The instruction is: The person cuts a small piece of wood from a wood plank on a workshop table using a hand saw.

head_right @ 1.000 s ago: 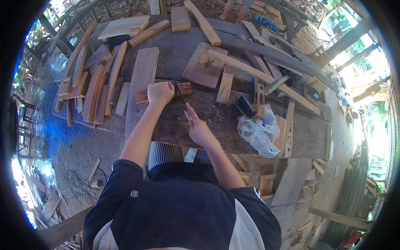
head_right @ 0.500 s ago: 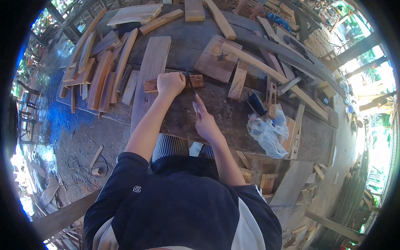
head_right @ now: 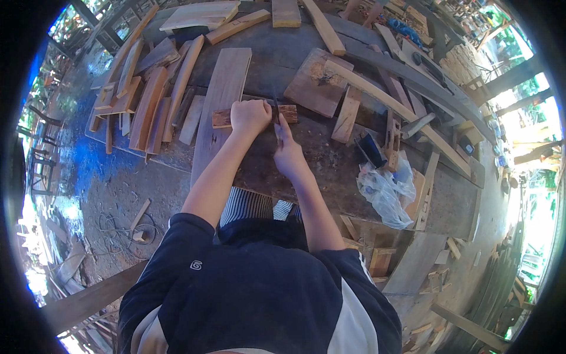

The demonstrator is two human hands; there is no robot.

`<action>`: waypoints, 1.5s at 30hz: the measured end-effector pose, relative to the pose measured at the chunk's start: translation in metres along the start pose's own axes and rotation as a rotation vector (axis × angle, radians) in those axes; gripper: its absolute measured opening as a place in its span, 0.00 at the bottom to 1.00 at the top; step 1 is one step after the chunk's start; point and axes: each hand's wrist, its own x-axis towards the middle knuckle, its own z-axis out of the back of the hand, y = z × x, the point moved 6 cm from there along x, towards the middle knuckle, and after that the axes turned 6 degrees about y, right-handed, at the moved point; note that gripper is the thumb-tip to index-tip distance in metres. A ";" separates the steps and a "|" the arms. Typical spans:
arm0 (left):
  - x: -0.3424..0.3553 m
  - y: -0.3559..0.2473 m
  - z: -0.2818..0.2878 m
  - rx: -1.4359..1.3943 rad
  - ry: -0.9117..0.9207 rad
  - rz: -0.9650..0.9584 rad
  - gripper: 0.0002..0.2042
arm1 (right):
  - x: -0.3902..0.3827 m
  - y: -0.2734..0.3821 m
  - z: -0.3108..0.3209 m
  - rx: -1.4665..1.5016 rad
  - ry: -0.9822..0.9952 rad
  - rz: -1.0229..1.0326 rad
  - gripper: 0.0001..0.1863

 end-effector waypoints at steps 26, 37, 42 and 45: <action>0.006 0.000 -0.003 0.012 -0.075 0.005 0.22 | -0.092 -0.011 0.002 0.003 0.062 -0.187 0.37; 0.002 -0.004 -0.004 0.018 -0.028 0.010 0.21 | 0.015 0.001 0.005 0.006 0.010 -0.022 0.38; 0.001 -0.001 -0.003 0.032 -0.111 -0.009 0.21 | -0.046 -0.010 0.000 -0.016 0.007 0.019 0.37; 0.001 0.002 -0.003 0.030 -0.112 -0.008 0.21 | -0.079 0.000 0.003 -0.025 0.078 -0.129 0.37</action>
